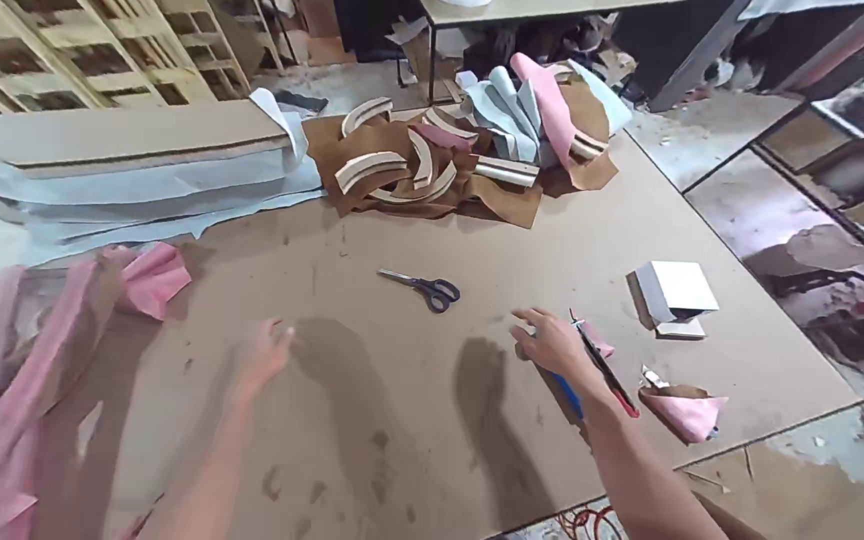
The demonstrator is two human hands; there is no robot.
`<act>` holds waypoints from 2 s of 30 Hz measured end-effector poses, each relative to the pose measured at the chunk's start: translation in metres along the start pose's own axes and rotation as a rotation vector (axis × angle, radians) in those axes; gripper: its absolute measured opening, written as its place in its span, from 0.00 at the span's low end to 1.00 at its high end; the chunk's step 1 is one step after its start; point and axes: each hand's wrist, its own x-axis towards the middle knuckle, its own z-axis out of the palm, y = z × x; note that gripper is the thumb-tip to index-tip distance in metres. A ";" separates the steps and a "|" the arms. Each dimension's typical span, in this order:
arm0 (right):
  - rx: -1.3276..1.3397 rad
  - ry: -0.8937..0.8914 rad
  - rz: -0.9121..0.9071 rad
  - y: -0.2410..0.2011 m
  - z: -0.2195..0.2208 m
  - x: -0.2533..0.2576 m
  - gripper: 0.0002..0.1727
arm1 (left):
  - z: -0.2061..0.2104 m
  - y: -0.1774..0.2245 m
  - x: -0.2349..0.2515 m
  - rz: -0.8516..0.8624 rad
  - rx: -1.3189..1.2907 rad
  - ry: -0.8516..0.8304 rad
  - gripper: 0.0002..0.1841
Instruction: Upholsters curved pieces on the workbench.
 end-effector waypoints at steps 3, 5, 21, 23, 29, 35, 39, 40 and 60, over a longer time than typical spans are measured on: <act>0.135 0.018 -0.182 -0.045 0.006 0.083 0.22 | 0.047 0.065 0.056 0.101 -0.069 -0.047 0.25; 0.185 0.042 -0.242 -0.066 0.012 0.137 0.21 | 0.054 0.110 0.094 0.191 -0.089 -0.044 0.24; -0.172 0.268 -0.239 -0.032 0.090 0.179 0.22 | 0.014 0.255 0.384 0.507 0.575 -0.006 0.71; -0.200 0.235 -0.012 0.004 0.058 0.187 0.23 | 0.005 0.247 0.392 0.528 0.607 -0.056 0.72; 0.023 0.246 0.145 -0.013 0.035 0.132 0.26 | -0.023 0.234 0.386 0.398 0.471 -0.114 0.65; 0.456 -0.013 -0.024 -0.076 0.121 -0.005 0.22 | -0.016 0.147 0.162 0.364 0.488 -0.160 0.62; 0.563 -0.122 0.076 -0.085 0.134 -0.072 0.24 | 0.069 0.108 -0.073 0.342 0.381 -0.359 0.57; 0.548 -0.116 0.119 -0.082 0.134 -0.086 0.25 | 0.086 0.106 -0.125 0.361 0.347 -0.344 0.56; 0.286 0.041 -0.182 -0.057 0.160 -0.130 0.19 | 0.118 0.008 -0.246 0.653 -0.130 -0.339 0.39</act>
